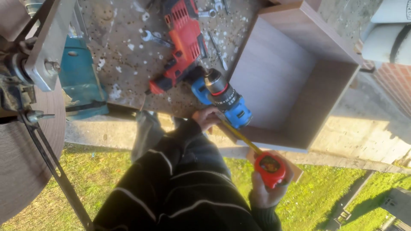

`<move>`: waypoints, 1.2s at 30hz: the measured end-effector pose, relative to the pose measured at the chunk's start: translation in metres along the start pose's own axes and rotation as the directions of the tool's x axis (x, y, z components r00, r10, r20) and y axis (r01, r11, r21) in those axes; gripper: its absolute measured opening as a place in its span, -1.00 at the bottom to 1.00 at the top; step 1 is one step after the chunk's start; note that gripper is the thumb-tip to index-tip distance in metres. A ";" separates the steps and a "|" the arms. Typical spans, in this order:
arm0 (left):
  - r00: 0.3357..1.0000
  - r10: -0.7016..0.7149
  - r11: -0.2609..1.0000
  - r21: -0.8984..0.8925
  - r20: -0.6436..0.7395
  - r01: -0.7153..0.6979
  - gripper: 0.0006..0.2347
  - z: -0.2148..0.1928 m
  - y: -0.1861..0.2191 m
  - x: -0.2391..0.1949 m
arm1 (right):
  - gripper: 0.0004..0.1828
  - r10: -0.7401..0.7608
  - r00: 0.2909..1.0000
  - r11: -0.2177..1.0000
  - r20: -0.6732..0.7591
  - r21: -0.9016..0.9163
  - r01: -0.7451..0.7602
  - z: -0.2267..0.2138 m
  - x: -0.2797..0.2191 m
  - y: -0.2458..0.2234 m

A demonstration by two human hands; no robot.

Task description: The person measures the interior dimensions of a wooden cabinet using a tape measure. They then walk into a workshop area, pick up a long white board, and measure its length before placing it back down.

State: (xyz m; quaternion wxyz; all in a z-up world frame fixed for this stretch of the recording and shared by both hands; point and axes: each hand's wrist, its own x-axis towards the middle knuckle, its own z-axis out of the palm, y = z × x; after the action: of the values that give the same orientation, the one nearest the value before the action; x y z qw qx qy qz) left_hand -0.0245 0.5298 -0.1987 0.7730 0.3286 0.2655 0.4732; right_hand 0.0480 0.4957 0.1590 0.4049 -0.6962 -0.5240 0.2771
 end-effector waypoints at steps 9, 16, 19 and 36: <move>0.935 -0.354 0.923 -0.148 0.025 0.354 -0.68 0.003 0.043 0.010 | -0.29 0.063 0.997 0.998 -0.051 0.018 -0.062 0.028 -0.001 -0.025; 0.930 -0.368 0.927 -0.086 -0.007 0.366 -0.68 0.005 0.042 0.007 | -0.35 0.065 0.995 0.998 -0.070 0.031 -0.063 0.037 -0.001 -0.032; 0.889 -0.457 0.889 -0.019 -0.007 0.457 -0.69 0.007 0.046 0.003 | -0.36 0.066 0.996 0.998 -0.053 0.009 -0.066 0.036 -0.004 -0.034; 0.887 -0.461 0.882 0.127 0.038 0.453 -0.66 0.003 0.046 0.007 | -0.36 0.124 0.988 0.992 -0.097 -0.015 -0.126 0.039 -0.001 -0.035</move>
State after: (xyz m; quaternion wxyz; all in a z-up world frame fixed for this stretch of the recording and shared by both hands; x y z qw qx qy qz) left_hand -0.0449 0.5505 -0.1624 0.8511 0.3160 0.3362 0.2505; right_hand -0.0016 0.5100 0.1681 0.4041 -0.7444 -0.4622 0.2627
